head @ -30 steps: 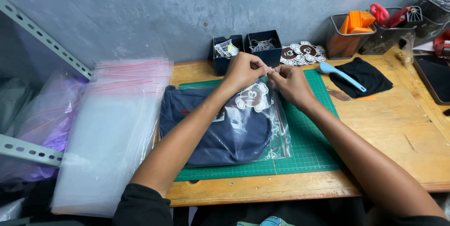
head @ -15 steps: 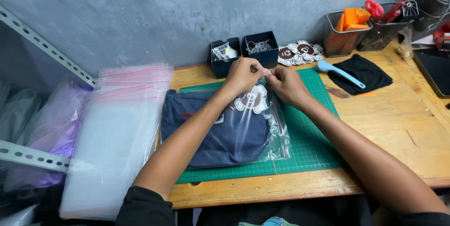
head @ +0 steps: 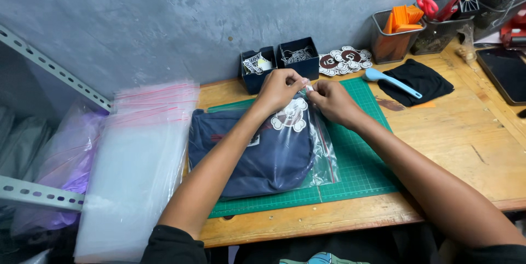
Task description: The person attaches a decorative patch to a blue sling bag, then places the bag into a clear plastic bag. They add several small stickers and a chain from a small box into the plastic bag and seal it.
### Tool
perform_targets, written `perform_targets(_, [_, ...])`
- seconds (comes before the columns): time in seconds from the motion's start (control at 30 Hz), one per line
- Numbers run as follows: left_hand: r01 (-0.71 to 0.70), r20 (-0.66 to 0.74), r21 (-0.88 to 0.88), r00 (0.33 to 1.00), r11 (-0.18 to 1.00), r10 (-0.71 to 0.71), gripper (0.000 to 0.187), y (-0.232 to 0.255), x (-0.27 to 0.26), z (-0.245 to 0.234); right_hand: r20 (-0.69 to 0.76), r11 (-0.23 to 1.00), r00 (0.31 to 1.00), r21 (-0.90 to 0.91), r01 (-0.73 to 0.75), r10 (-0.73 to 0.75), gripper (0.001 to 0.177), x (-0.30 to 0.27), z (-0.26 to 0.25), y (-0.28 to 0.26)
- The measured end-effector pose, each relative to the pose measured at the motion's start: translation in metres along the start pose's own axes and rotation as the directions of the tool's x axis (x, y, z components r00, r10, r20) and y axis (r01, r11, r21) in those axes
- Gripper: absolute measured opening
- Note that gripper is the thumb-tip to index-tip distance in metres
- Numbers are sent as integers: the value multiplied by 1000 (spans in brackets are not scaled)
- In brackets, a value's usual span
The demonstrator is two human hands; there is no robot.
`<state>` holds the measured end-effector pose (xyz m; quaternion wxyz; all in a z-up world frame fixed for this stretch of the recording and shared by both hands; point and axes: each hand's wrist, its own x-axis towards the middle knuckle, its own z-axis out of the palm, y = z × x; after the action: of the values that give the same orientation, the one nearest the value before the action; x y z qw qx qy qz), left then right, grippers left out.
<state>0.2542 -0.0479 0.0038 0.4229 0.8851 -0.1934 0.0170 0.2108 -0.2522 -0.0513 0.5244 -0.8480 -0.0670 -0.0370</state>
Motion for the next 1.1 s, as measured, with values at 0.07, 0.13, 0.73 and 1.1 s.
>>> perform_targets(0.07, [-10, -3, -1, 1000, 1000, 10, 15, -1, 0, 3, -5, 1000, 1000, -4, -5, 5, 22, -3, -1, -5])
perform_targets(0.13, [-18, -4, -4, 1000, 1000, 18, 15, 0, -2, 3, -10, 1000, 1000, -9, -12, 12, 23, -9, -2, -14])
perform_targets(0.73, [-43, -7, -110, 999, 993, 42, 13, -15, 3, 0, -117, 994, 990, 65, 91, -83, 14, -10, 6, -18])
perform_targets(1.1, [-15, 7, -81, 1000, 997, 16, 14, -11, 3, -1, 16, 931, 996, 352, -93, 93, 16, -27, 1, -34])
